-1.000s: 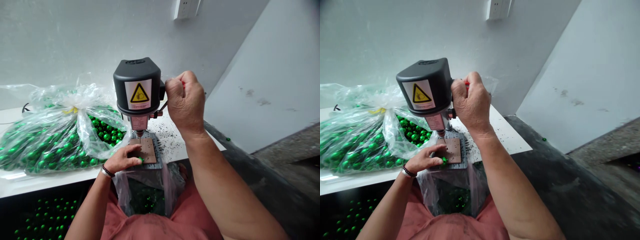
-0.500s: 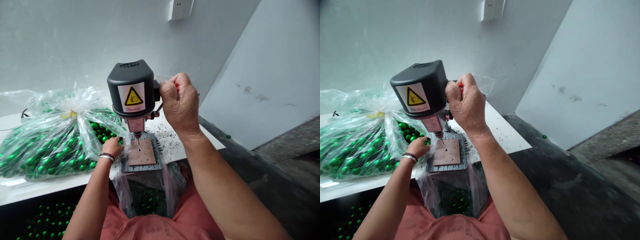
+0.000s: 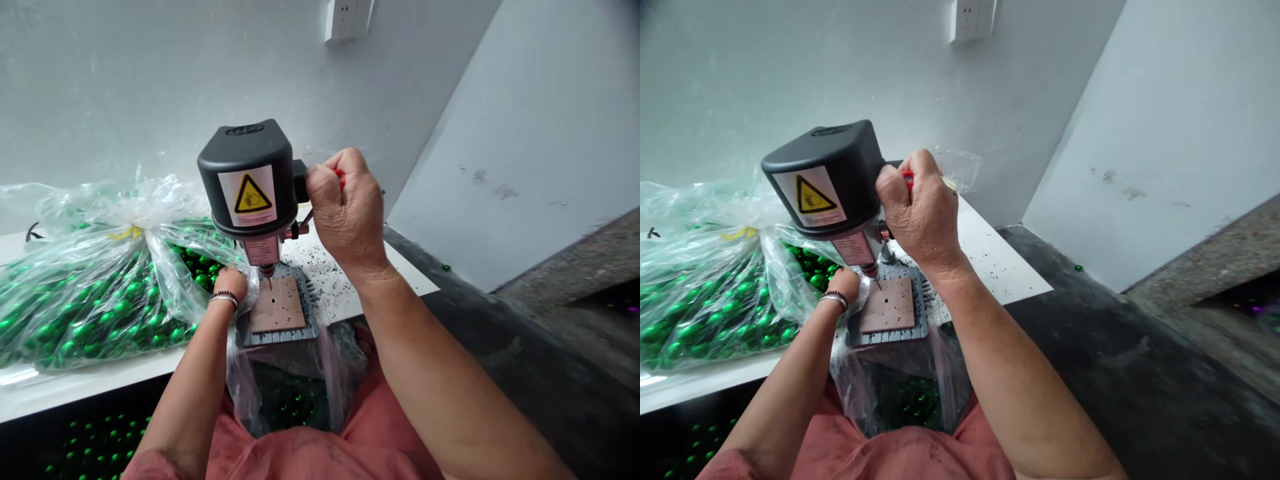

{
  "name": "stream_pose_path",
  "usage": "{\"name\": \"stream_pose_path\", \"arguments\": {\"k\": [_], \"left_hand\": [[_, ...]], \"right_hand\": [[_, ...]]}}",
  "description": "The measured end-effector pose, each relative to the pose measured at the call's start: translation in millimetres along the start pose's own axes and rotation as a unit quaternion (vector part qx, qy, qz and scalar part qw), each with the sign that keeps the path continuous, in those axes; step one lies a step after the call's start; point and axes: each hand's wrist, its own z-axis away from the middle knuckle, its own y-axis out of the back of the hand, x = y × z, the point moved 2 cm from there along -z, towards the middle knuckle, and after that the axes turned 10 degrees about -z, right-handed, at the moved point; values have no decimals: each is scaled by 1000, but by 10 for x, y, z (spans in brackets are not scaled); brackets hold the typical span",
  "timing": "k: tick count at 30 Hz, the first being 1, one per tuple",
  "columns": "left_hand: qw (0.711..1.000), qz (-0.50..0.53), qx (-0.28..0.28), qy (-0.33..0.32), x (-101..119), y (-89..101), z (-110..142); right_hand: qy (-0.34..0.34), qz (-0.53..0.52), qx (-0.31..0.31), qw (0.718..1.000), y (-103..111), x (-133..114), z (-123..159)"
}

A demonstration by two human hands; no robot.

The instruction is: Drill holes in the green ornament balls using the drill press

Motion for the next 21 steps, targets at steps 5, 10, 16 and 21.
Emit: {"name": "stream_pose_path", "arguments": {"k": [5, 10, 16, 21], "left_hand": [[993, 49, 46, 95, -141, 82, 132], [962, 253, 73, 67, -238, 190, 391], [772, 632, 58, 26, -219, 283, 938], [731, 680, -20, -48, -73, 268, 1242]], "right_hand": [[-4, 0, -5, 1000, 4, 0, 12], [5, -9, 5, 1000, 6, -8, 19], [-9, 9, -3, 1000, 12, -8, 37], [10, 6, 4, 1000, 23, -18, 70]]}}
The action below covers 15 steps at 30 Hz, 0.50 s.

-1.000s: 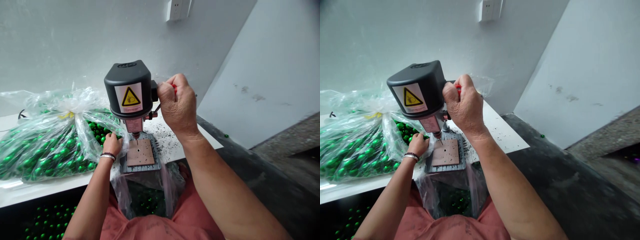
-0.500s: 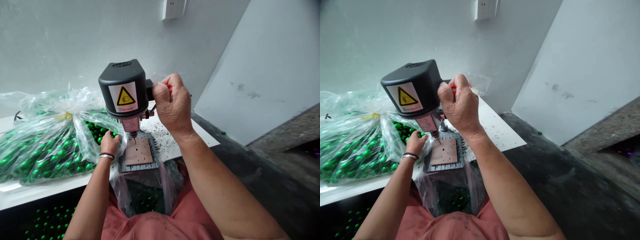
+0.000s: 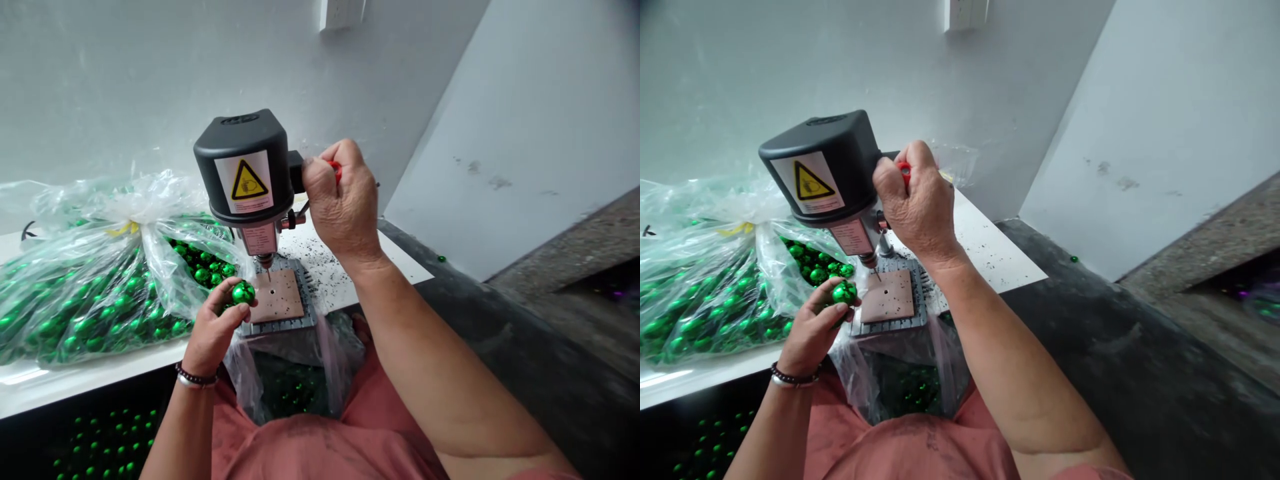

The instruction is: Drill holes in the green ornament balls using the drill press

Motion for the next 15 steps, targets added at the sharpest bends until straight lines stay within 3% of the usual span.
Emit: {"name": "stream_pose_path", "arguments": {"k": [2, 4, 8, 11, 15], "left_hand": [[997, -76, -30, -2, -28, -67, 22], [980, -199, -19, -15, -54, -109, 1], [892, -450, 10, -43, -77, -158, -99], [849, -524, -35, -56, -77, -207, -175], [820, -565, -58, -73, -54, -252, -260]], "right_hand": [[3, -7, -3, 1000, 4, -4, 15], [5, -17, -6, 1000, 9, -8, 29], [6, -15, -10, 1000, 21, -9, 47], [4, -8, -13, 1000, 31, -11, 47], [-1, -10, -24, 1000, 36, -12, 38]]}}
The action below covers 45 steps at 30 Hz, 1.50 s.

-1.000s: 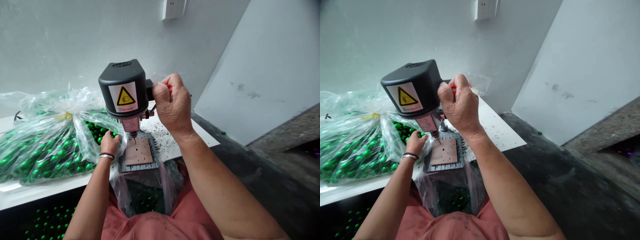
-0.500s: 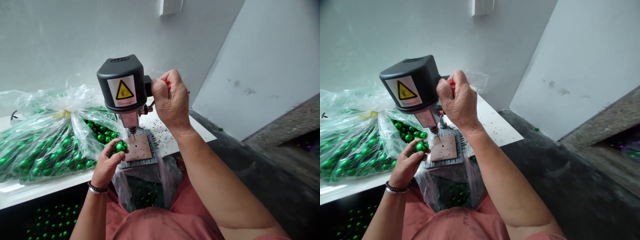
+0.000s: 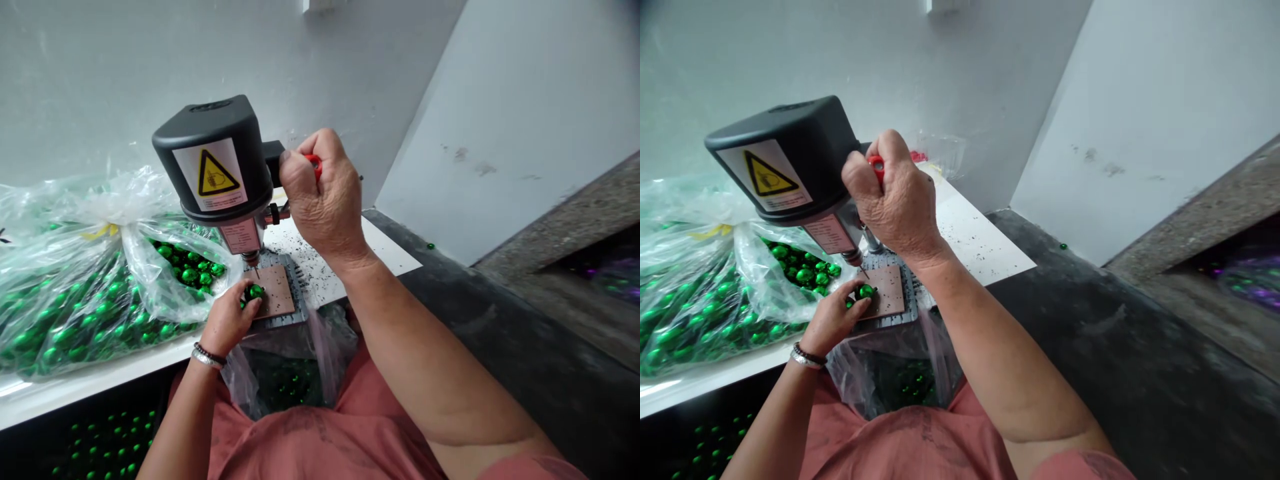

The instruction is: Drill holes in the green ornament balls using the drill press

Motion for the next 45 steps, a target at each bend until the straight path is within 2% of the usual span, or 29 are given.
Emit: {"name": "stream_pose_path", "arguments": {"k": [4, 10, 18, 25, 34, 40, 45], "left_hand": [[1000, 5, -12, -7, -4, -12, -61], [995, 84, 7, 47, -51, -31, -94], [998, 56, -24, 23, -21, 22, -87], [1000, 9, -1, 9, -17, -1, -163], [999, 32, 6, 24, 1, -10, -236], [998, 51, -20, 41, -43, 13, -216], [999, 51, 1, 8, -45, -34, -251]], "right_hand": [[4, -1, 2, 1000, 2, 1, -3], [2, 2, -4, 1000, 2, 3, -3], [6, 9, -6, 1000, 9, -3, -4], [6, -2, -9, 1000, 15, 5, -8], [7, -9, -9, 1000, 20, 7, -12], [10, -11, -15, 1000, 20, -2, -10], [9, -30, -19, 999, 21, 2, -4]]}}
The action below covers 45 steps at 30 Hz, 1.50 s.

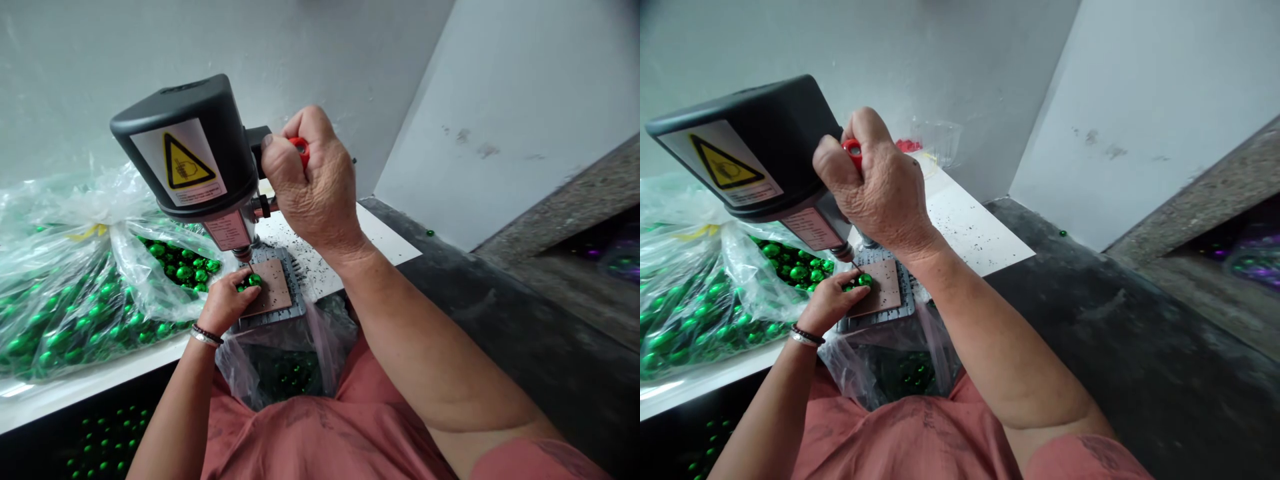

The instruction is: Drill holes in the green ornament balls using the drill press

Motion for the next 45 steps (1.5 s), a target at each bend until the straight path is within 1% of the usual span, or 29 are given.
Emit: {"name": "stream_pose_path", "arguments": {"k": [2, 4, 9, 12, 17, 22, 27, 29, 34, 37, 41, 45], "left_hand": [[1000, -3, 1, -12, 13, -33, -27], [1000, -6, -10, -16, 28, -61, -54], [999, -33, -24, -9, 57, -71, -76], [998, -59, -17, 0, 70, -62, -38], [998, -68, 8, 11, 51, -61, 18], [997, -73, -2, -15, 4, -76, -24], [996, -76, -10, -35, -31, -93, -71], [996, -76, -9, -40, -34, -103, -70], [997, -77, -1, -22, -38, -126, -50], [996, -84, 1, -25, -25, -122, -38], [996, -88, 6, -20, 2, -101, -16], [995, -95, 4, -14, 25, -89, 3]], "right_hand": [[0, -4, 1, 1000, 0, 3, -1], [5, -3, 3, 1000, 1, 3, -2], [3, 3, 2, 1000, 1, 1, 4], [0, 5, 2, 1000, -3, 1, 7], [2, 7, 10, 1000, -7, 8, 10], [14, 4, 14, 1000, -3, 8, 18], [24, 24, 13, 999, 7, 7, 33], [34, 40, 16, 999, 24, 1, 52], [80, 85, 9, 993, 88, -41, 138], [91, 119, 2, 989, 119, -58, 204], [105, 142, 0, 984, 145, -44, 334], [154, 150, -1, 977, 149, 3, 494]]}}
